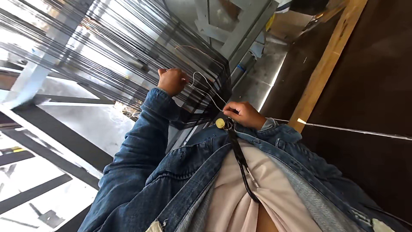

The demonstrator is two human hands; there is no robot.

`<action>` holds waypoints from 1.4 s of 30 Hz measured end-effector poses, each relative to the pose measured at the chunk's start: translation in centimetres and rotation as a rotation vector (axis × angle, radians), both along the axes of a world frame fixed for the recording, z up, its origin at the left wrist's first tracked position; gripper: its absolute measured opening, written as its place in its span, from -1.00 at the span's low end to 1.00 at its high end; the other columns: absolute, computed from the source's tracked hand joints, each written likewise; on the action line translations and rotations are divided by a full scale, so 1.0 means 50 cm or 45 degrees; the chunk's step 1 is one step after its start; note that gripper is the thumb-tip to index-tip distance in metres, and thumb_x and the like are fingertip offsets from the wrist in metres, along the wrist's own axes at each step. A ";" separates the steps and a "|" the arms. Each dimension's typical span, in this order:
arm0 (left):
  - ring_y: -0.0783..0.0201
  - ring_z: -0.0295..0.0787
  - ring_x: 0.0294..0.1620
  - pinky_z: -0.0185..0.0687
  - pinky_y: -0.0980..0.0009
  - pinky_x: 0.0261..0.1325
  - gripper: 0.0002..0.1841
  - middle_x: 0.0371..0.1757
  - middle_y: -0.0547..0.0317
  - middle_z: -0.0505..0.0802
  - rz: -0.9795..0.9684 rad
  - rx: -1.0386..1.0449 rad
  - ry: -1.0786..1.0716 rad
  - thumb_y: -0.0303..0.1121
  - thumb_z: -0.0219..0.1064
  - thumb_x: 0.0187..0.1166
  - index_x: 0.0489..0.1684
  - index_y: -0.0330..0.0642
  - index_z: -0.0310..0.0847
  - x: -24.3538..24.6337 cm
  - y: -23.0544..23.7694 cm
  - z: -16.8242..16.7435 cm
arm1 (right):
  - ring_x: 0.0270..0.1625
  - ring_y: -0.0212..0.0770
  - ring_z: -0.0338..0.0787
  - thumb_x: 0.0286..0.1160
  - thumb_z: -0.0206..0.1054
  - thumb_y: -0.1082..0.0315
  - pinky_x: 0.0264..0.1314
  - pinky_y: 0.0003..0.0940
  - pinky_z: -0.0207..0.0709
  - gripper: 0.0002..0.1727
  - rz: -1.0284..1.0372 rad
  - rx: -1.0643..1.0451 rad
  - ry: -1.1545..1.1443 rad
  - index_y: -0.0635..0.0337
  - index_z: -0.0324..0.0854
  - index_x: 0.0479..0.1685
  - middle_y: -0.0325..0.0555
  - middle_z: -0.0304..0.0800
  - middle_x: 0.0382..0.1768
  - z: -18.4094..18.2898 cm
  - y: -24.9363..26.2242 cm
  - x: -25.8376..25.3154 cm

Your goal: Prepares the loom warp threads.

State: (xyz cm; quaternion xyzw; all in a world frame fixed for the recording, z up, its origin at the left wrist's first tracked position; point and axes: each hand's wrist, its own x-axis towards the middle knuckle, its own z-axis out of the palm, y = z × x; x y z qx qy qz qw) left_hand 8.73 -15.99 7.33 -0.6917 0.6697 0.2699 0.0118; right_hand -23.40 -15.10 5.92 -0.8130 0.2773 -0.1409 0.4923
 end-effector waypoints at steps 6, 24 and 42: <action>-0.33 0.63 0.39 -0.09 -0.55 0.61 -0.80 0.09 -0.22 0.87 0.021 -0.060 -0.047 -0.34 0.35 0.65 -0.01 -0.16 0.89 -0.005 0.014 -0.012 | -0.37 -0.18 0.78 0.67 0.29 0.36 -0.20 -0.19 0.72 -0.81 0.045 0.043 0.025 0.29 0.77 -0.09 -0.01 0.83 -0.35 -0.001 -0.005 -0.001; -0.31 0.68 0.31 0.07 -0.55 0.50 -0.84 0.15 -0.27 0.82 0.161 0.039 0.161 -0.41 0.40 0.60 -0.02 -0.18 0.88 -0.009 -0.006 -0.014 | -0.44 -0.24 0.72 0.66 0.30 0.37 -0.30 -0.27 0.66 -0.83 0.069 0.047 -0.010 0.27 0.77 -0.13 -0.06 0.79 -0.41 -0.009 -0.020 -0.026; -0.15 0.82 0.11 0.61 -0.08 0.36 -0.67 0.04 -0.41 0.81 0.505 -0.308 0.376 -0.46 -0.03 0.82 0.15 -0.61 0.56 0.045 0.040 0.041 | -0.13 0.20 0.83 0.72 0.21 0.41 0.06 0.20 0.65 -0.62 0.068 -0.096 0.250 0.29 0.62 0.43 0.27 0.82 -0.04 -0.001 -0.059 0.009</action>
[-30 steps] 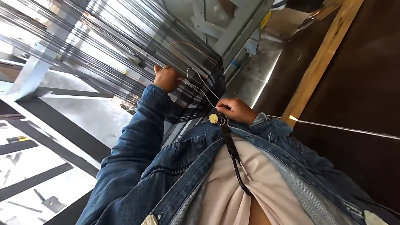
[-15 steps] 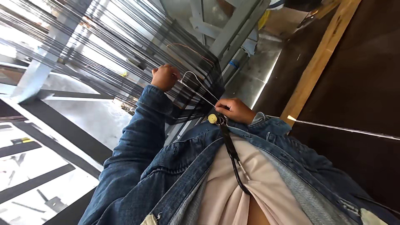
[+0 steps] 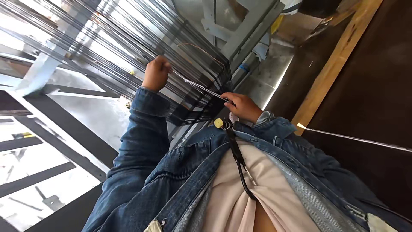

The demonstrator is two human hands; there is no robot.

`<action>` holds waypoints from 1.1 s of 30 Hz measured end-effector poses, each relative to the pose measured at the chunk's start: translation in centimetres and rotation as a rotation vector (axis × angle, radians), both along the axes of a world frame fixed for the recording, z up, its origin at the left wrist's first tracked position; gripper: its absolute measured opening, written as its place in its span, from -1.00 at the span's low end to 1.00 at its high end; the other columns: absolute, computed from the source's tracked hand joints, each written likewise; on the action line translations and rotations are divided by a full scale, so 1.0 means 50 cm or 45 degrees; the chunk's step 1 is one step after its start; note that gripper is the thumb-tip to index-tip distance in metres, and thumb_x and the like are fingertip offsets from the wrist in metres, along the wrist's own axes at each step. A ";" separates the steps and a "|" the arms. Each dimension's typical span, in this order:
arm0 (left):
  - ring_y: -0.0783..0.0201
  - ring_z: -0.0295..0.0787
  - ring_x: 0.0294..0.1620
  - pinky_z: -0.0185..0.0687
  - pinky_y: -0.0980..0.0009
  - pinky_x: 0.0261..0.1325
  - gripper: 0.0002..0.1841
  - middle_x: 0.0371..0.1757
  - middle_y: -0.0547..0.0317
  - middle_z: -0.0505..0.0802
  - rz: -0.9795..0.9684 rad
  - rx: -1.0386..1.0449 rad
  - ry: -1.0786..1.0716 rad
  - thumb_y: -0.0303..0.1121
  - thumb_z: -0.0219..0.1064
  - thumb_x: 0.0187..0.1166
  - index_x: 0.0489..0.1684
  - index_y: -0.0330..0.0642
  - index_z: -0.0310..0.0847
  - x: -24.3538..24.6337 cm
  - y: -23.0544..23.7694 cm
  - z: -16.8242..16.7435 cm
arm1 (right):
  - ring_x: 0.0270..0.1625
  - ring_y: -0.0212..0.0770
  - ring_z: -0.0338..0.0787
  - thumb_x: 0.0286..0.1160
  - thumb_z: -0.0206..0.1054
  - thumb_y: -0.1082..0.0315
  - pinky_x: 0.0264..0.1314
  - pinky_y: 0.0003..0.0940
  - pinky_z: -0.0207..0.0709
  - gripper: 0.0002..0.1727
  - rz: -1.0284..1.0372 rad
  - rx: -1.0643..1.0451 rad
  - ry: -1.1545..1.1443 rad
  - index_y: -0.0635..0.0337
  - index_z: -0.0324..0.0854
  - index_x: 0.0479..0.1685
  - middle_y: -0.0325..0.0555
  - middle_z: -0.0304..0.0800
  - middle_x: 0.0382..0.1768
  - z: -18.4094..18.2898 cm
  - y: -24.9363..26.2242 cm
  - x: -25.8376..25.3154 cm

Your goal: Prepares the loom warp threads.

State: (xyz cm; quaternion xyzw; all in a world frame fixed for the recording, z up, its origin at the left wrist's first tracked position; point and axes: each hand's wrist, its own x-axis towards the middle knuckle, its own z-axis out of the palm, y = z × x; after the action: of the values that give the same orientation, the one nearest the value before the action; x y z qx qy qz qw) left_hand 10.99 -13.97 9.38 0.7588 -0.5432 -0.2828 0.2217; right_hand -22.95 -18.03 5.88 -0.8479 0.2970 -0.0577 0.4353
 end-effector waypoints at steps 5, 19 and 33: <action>0.26 0.82 -0.06 0.71 0.25 0.21 -0.65 -0.01 -0.20 0.81 0.264 -0.162 0.250 -0.42 -0.08 0.84 0.16 -0.61 0.49 0.020 0.043 0.029 | 0.07 0.24 0.87 0.68 0.24 0.44 0.18 0.22 0.68 -0.63 0.058 -0.186 -0.010 0.28 0.66 0.40 0.25 0.82 0.19 0.018 -0.033 0.044; 0.39 0.78 -0.17 0.73 0.29 0.15 -0.75 -0.23 0.09 0.80 0.128 -0.403 0.328 -0.44 0.01 0.77 -0.11 -0.47 0.55 -0.067 0.163 0.072 | 0.81 0.33 0.19 0.65 0.30 0.25 0.78 0.19 0.09 -0.15 0.010 -0.618 0.295 0.30 -0.01 0.88 0.22 -0.16 0.90 0.087 -0.142 0.243; 0.44 0.77 -0.21 0.75 0.36 0.03 -0.88 -0.31 0.48 0.82 0.182 -1.029 1.255 -0.20 0.27 0.70 -0.17 0.15 0.74 -0.153 0.338 0.154 | 0.16 -0.06 0.79 0.67 -0.01 0.63 0.10 -0.19 0.71 -0.28 -0.241 1.112 -0.590 -0.01 0.15 0.85 0.10 0.63 0.38 0.039 -0.160 0.373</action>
State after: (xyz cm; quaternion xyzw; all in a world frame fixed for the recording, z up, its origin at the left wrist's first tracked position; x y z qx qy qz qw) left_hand 3.36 2.92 17.07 0.4306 -0.3895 -0.3558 0.7323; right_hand -4.29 -26.03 7.80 -0.5208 0.2647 -0.1542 0.7968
